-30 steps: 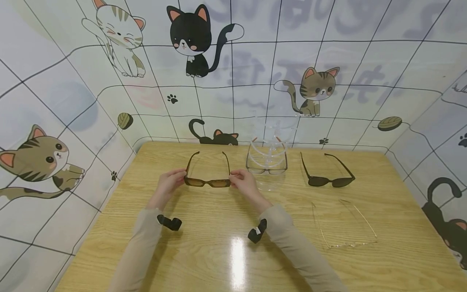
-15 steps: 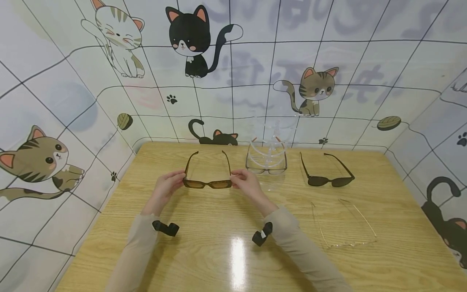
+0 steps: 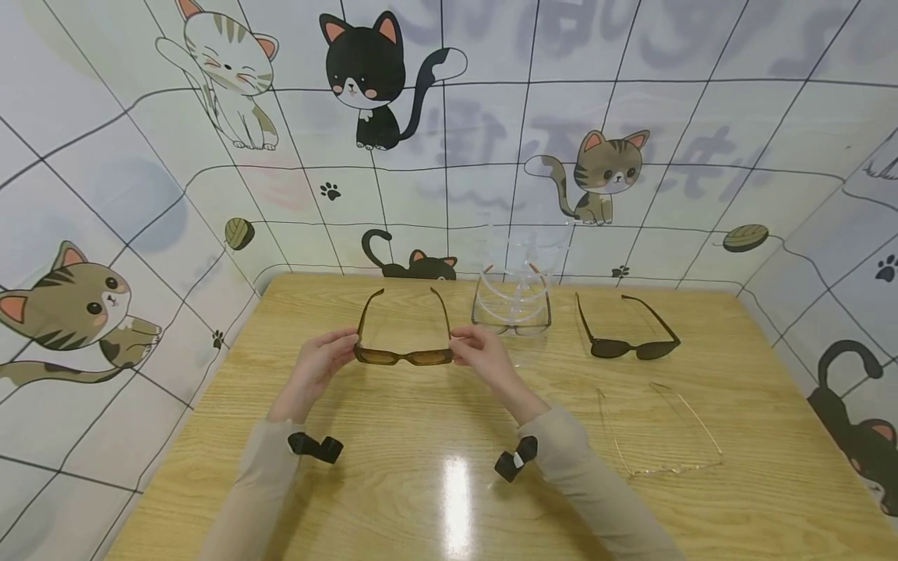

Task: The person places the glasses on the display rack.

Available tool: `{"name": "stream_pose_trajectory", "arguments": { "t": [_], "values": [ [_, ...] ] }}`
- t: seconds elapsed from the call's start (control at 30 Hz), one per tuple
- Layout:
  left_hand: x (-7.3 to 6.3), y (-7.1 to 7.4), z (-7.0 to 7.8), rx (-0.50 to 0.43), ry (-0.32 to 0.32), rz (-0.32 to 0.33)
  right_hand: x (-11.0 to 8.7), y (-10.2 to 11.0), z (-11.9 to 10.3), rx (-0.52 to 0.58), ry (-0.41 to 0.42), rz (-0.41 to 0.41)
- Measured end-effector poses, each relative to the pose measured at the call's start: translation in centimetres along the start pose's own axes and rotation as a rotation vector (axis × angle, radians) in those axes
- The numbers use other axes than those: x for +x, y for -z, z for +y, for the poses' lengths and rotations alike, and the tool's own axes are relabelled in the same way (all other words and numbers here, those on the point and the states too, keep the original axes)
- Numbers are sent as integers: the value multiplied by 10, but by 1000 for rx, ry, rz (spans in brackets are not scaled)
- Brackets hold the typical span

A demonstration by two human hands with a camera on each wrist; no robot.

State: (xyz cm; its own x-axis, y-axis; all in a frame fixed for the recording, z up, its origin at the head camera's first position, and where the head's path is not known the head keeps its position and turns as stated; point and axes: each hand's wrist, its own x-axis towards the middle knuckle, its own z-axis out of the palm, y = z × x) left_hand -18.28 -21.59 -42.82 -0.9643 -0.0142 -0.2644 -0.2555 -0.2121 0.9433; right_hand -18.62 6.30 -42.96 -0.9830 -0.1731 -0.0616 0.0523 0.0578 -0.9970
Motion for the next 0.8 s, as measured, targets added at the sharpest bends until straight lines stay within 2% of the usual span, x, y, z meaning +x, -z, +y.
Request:
{"name": "stream_pose_trajectory", "arguments": {
  "t": [0.43, 0.8],
  "values": [
    [-9, -19, 6, -50, -29, -55, -17, 20, -8, -15, 21, 2],
    [-12, -35, 5, -64, -47, -91, -28, 35, -13, -9, 46, 10]
  ]
}}
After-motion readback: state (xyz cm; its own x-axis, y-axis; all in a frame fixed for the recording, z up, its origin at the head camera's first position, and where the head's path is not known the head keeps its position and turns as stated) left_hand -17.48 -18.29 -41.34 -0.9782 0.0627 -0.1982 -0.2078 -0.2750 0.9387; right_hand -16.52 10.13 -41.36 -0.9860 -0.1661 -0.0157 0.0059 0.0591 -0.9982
